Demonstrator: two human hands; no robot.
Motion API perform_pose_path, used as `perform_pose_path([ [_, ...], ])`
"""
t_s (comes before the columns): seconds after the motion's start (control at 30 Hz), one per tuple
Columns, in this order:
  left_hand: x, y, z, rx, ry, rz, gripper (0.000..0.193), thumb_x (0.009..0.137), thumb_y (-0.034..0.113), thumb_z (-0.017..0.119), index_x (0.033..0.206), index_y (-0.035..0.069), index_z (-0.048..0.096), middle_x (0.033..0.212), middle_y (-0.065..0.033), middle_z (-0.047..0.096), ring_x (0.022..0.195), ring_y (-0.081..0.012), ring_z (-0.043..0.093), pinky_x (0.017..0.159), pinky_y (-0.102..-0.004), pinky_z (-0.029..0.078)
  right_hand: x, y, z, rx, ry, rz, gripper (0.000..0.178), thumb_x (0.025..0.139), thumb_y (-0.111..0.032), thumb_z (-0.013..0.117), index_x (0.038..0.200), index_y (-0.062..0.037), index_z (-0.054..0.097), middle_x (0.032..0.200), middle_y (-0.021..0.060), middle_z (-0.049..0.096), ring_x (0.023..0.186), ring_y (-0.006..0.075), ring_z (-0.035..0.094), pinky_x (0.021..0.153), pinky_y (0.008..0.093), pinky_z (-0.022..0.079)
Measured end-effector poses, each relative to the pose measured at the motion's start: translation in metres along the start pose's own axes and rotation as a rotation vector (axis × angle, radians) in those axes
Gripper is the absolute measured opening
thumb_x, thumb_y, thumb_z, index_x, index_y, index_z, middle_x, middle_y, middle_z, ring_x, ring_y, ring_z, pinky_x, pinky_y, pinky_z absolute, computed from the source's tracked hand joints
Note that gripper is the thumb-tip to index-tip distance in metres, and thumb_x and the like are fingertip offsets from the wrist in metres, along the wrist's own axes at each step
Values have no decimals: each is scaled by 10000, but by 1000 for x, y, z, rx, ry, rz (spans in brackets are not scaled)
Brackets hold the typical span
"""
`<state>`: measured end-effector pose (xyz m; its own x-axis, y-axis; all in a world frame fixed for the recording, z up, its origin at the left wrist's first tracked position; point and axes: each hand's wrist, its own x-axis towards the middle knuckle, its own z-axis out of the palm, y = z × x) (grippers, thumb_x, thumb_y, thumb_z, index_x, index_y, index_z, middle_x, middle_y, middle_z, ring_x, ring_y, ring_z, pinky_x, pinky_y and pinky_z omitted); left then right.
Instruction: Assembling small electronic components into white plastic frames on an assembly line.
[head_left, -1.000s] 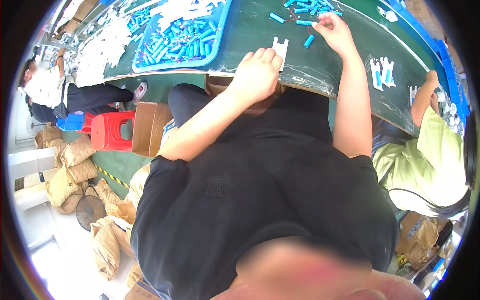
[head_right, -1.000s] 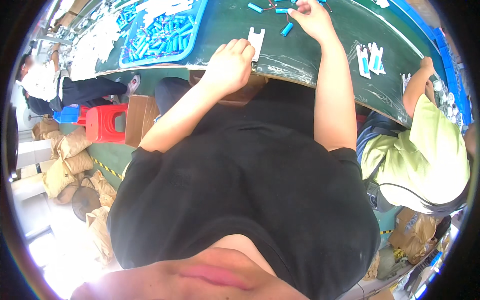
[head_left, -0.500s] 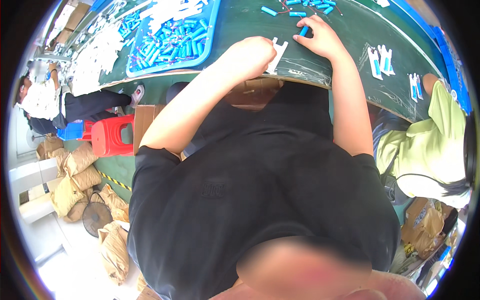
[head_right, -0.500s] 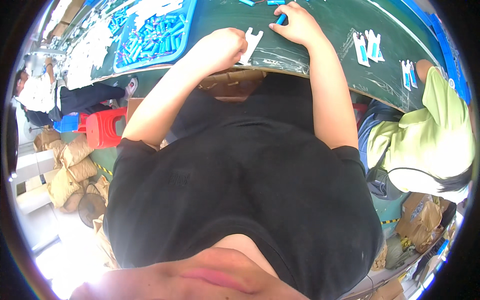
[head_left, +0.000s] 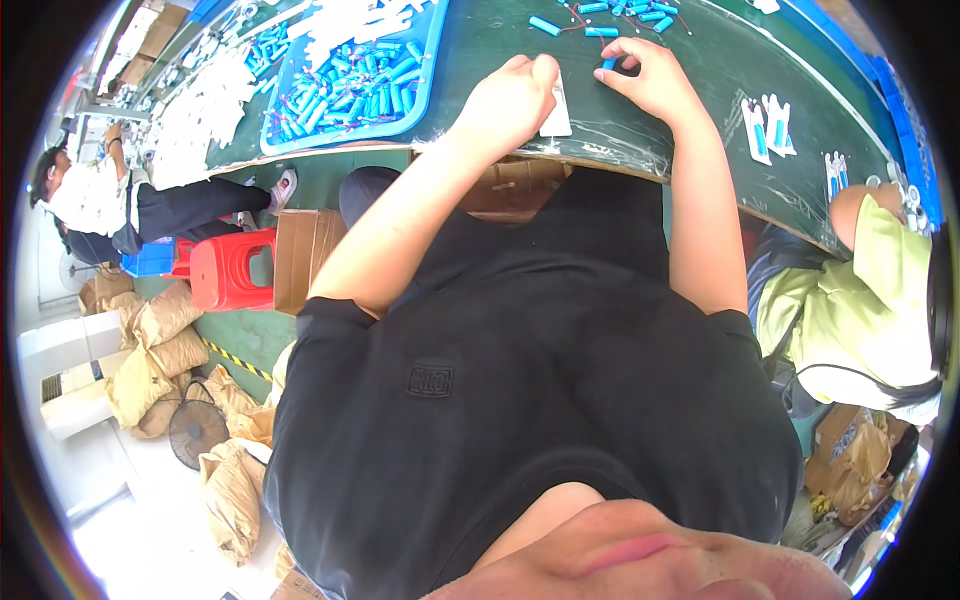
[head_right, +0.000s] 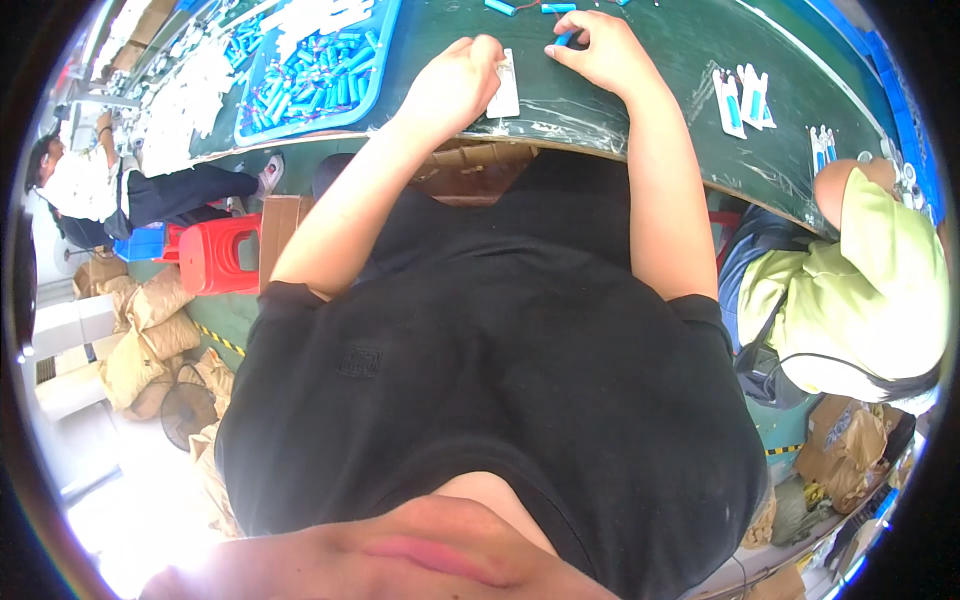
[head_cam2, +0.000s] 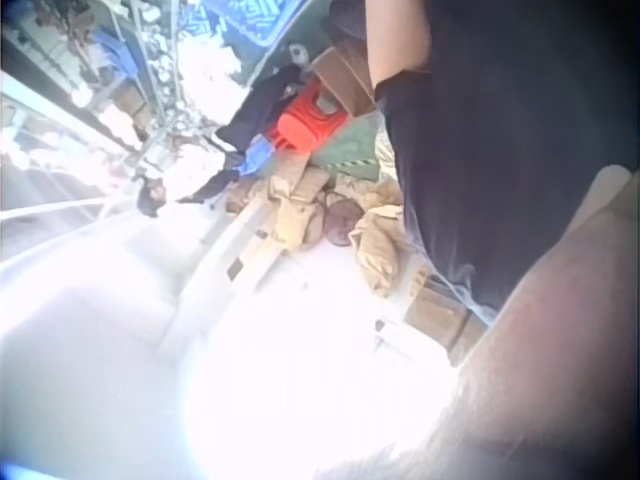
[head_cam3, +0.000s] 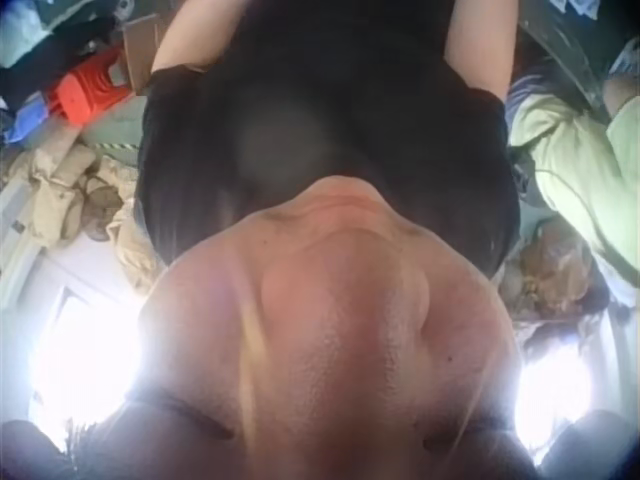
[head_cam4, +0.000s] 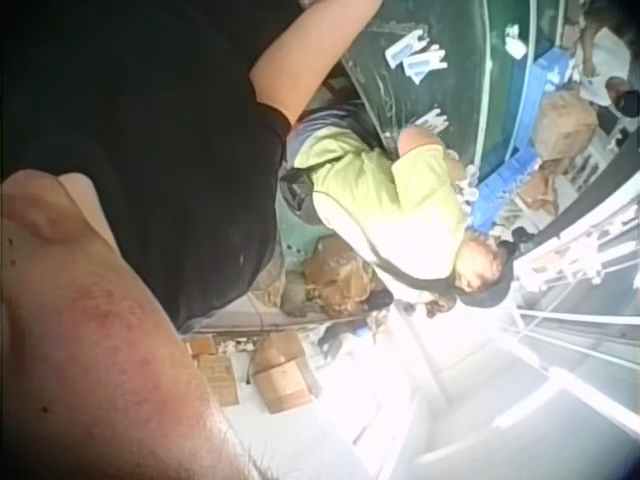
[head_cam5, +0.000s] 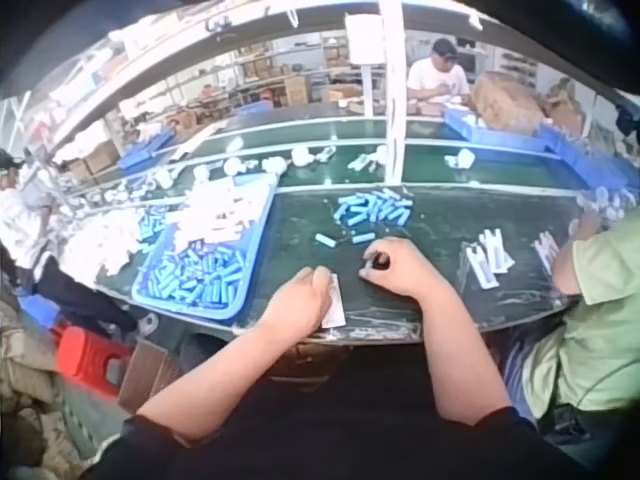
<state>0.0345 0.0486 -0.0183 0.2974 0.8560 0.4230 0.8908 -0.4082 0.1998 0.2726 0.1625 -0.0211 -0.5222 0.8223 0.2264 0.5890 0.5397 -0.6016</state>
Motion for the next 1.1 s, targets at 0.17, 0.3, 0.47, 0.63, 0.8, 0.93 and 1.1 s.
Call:
perform_pose_path([
  [0.17,-11,0,18,-362,338,-144,93,1048,61,581,1108,3,541,978,-186,747,926,-343,756,839,-426,600,-1,-11,6,311,-46,-122,306,902,-179,852,1180,-77,778,1250,34,724,1074,134,644,853,307,526],
  [0.3,-36,0,-3,-1361,386,-249,91,1065,132,591,1056,65,529,863,-84,672,799,-213,679,753,-325,545,-23,-37,18,426,40,-342,280,853,-169,870,1114,-95,804,1184,9,747,1000,128,656,829,286,501],
  [0.47,-103,-35,-39,-1704,-952,-210,134,930,180,609,921,47,594,845,-85,671,693,-141,632,647,-318,566,-44,-49,41,246,43,-380,308,806,-151,877,1096,-74,809,1208,51,754,1134,255,697,1000,377,550],
  [0.63,-119,-71,24,-1037,-810,-626,171,962,141,571,1038,22,667,754,-28,638,692,-123,656,663,-327,558,-40,-50,41,209,-3,-333,319,794,-130,883,1095,-61,801,1247,64,744,1199,293,677,1058,418,540],
  [0.8,-95,-99,103,-179,-218,-415,437,1064,225,584,1474,78,624,1539,-177,605,1428,-345,551,1188,-470,437,-47,-50,39,130,0,-432,362,768,-134,913,1098,-54,788,1281,70,731,1171,296,673,1013,425,550],
  [0.93,-137,-131,176,-197,-17,-418,475,1034,279,631,1483,126,622,1554,-169,589,1447,-378,525,1211,-477,401,-58,-62,37,36,45,-462,408,738,-160,933,1093,-45,767,1282,125,715,1146,344,665,1008,437,551],
  [1.1,-167,-154,187,-137,-274,-528,500,1033,248,607,1516,119,588,1580,-191,559,1466,-381,510,1222,-475,398,-89,-13,-7,-312,328,-203,350,734,-163,817,1042,-40,706,1244,180,710,1181,418,650,1019,501,530],
])
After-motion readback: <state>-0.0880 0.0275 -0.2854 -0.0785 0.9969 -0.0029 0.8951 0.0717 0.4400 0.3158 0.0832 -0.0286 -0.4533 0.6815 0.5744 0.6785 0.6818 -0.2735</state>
